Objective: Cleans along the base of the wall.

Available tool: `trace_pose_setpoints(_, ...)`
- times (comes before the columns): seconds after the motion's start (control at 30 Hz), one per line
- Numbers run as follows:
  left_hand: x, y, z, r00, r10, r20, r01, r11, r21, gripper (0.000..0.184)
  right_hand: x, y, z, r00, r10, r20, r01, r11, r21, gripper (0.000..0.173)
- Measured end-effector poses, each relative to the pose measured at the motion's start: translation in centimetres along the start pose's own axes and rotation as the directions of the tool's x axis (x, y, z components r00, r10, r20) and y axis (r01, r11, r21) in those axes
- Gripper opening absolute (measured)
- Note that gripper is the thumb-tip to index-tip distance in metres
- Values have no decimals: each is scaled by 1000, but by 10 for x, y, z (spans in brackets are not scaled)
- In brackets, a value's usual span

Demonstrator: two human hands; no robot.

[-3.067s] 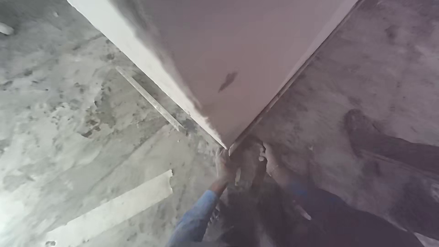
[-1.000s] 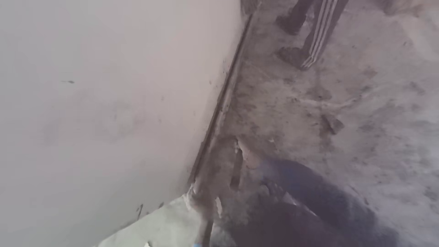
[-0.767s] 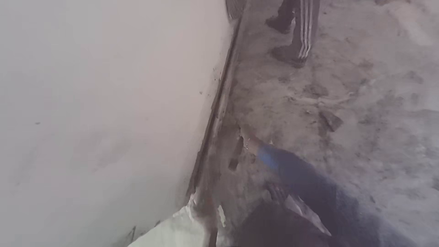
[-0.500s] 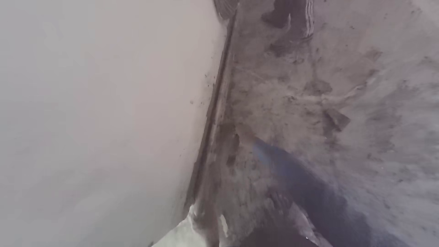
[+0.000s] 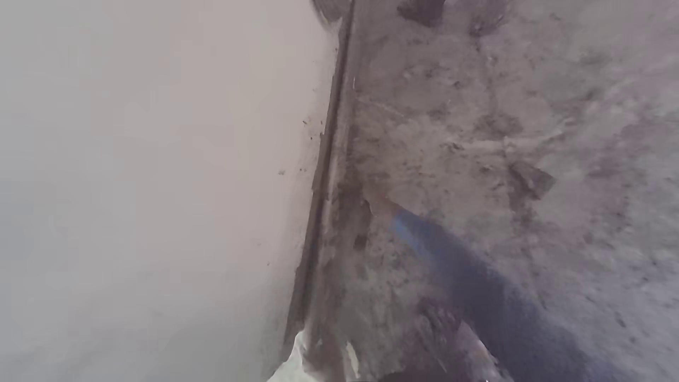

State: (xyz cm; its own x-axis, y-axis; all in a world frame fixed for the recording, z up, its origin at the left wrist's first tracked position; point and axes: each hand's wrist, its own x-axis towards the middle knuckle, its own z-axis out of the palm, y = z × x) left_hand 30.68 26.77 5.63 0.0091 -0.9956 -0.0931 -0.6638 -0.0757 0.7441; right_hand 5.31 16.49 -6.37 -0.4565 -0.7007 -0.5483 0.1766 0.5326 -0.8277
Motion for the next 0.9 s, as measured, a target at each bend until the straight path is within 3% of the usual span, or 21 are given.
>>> trace_pose_setpoints(0.07, 0, -2, 3, 998, 41, -38, -40, 998, 44, 27, 16, 9, 3, 1000, 21, -22, -18, 994, 105, 34)
trace_pose_setpoints(0.13, 0, 0, 0, 991, -130, -32, 131, 991, 39, 28, 20, 14, 3, 998, 22, -55, -14, 990, 137, 32)
trace_pose_setpoints(0.2, -1, -2, 2, 976, -204, -72, 204, 979, -6, 23, 18, 16, 2, 997, -53, -53, 56, 997, 48, 34)
trace_pose_setpoints(0.27, -1, -1, 4, 979, -193, -69, 190, 980, -56, 23, 9, 10, -5, 991, -116, 71, 127, 975, -184, 41)
trace_pose_setpoints(0.3, -2, -2, 3, 978, -197, -73, 193, 980, -59, 23, 7, 12, -3, 990, -108, 88, 122, 978, -171, 41)
trace_pose_setpoints(0.37, 0, 2, 3, 966, -250, -68, 249, 968, -31, 24, 34, 17, 6, 999, -33, -42, 38, 994, 105, 37)
trace_pose_setpoints(0.43, 0, 2, 0, 960, -275, -58, 278, 959, 51, 27, 47, 17, 7, 988, 100, -120, -69, 968, 241, 26)
trace_pose_setpoints(0.5, 0, 1, -2, 964, -258, -66, 262, 963, 60, 26, 36, 10, 2, 985, 122, -120, -91, 967, 239, 27)
trace_pose_setpoints(0.63, -1, -6, -4, 991, -122, -60, 114, 986, -123, 23, 13, 4, 6, 996, 80, -47, -76, 995, 63, 33)
trace_pose_setpoints(0.77, 4, -4, -10, 963, -269, -1, 266, 957, -118, 26, 25, 14, 9, 996, 37, -79, -25, 989, 148, 30)
trace_pose_setpoints(0.9, 4, -8, -6, 983, -181, -21, 176, 973, -147, 23, 8, 8, 6, 1000, 2, -20, -1, 998, 56, 37)
